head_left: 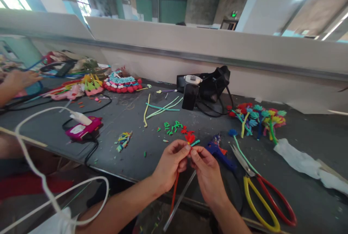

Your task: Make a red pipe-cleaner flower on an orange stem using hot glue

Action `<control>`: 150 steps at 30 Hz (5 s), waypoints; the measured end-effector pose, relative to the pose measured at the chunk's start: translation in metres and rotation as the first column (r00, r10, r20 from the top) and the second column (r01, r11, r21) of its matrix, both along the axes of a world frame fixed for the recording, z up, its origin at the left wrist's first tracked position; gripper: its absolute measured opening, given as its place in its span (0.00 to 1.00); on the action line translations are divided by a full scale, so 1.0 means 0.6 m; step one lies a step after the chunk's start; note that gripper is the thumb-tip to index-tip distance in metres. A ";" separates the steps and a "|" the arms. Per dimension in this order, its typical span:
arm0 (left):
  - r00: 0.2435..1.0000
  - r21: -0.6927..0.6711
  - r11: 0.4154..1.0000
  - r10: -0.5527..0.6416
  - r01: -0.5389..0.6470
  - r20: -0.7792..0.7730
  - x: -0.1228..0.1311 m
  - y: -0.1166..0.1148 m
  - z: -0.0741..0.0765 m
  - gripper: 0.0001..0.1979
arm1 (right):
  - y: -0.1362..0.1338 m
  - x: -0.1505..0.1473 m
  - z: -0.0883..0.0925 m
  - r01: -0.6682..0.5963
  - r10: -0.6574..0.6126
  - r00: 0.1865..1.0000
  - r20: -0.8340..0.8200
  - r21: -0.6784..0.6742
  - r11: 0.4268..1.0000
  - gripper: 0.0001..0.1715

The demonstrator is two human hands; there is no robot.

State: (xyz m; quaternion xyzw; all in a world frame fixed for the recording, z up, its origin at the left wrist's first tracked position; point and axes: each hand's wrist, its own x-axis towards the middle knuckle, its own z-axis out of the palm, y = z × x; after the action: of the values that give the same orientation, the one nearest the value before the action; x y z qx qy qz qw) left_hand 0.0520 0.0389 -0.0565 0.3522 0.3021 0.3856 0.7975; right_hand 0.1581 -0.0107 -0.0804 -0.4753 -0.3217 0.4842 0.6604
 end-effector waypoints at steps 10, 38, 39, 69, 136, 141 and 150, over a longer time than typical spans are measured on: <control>0.999 -0.062 0.998 -0.026 0.028 0.021 -0.004 0.002 0.006 0.13 | -0.017 0.026 0.027 0.133 -0.157 0.833 0.530 0.083 0.988 0.07; 0.987 -0.080 0.987 -0.146 0.141 -0.066 -0.008 0.003 0.019 0.08 | -0.033 0.052 0.062 0.152 -0.437 0.465 0.770 0.417 0.896 0.04; 0.987 -0.075 0.987 -0.146 0.140 -0.070 -0.008 0.002 0.020 0.08 | -0.034 0.051 0.062 0.146 -0.436 0.459 0.774 0.419 0.896 0.04; 0.976 0.026 0.989 -0.139 0.145 -0.170 -0.005 -0.009 0.020 0.08 | -0.029 0.047 0.049 0.129 -0.476 0.297 0.828 0.459 0.879 0.04; 0.936 0.394 0.912 0.033 0.116 -0.351 -0.008 -0.008 0.016 0.09 | -0.040 0.048 0.065 0.133 -0.524 0.223 0.822 0.506 0.852 0.05; 0.903 0.564 0.814 0.131 0.137 -0.409 -0.010 -0.013 0.020 0.08 | -0.040 0.048 0.062 0.130 -0.526 0.216 0.822 0.510 0.850 0.03; 0.848 0.749 0.641 0.291 0.171 -0.443 -0.011 -0.016 0.015 0.07 | -0.039 0.048 0.056 0.125 -0.529 0.196 0.825 0.514 0.848 0.04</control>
State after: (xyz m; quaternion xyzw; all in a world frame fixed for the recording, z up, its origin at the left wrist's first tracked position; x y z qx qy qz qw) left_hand 0.0454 0.0296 -0.0476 0.7359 0.3280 0.3920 0.4440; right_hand 0.1869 -0.0342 -0.0470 -0.6049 -0.6151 -0.1157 0.4922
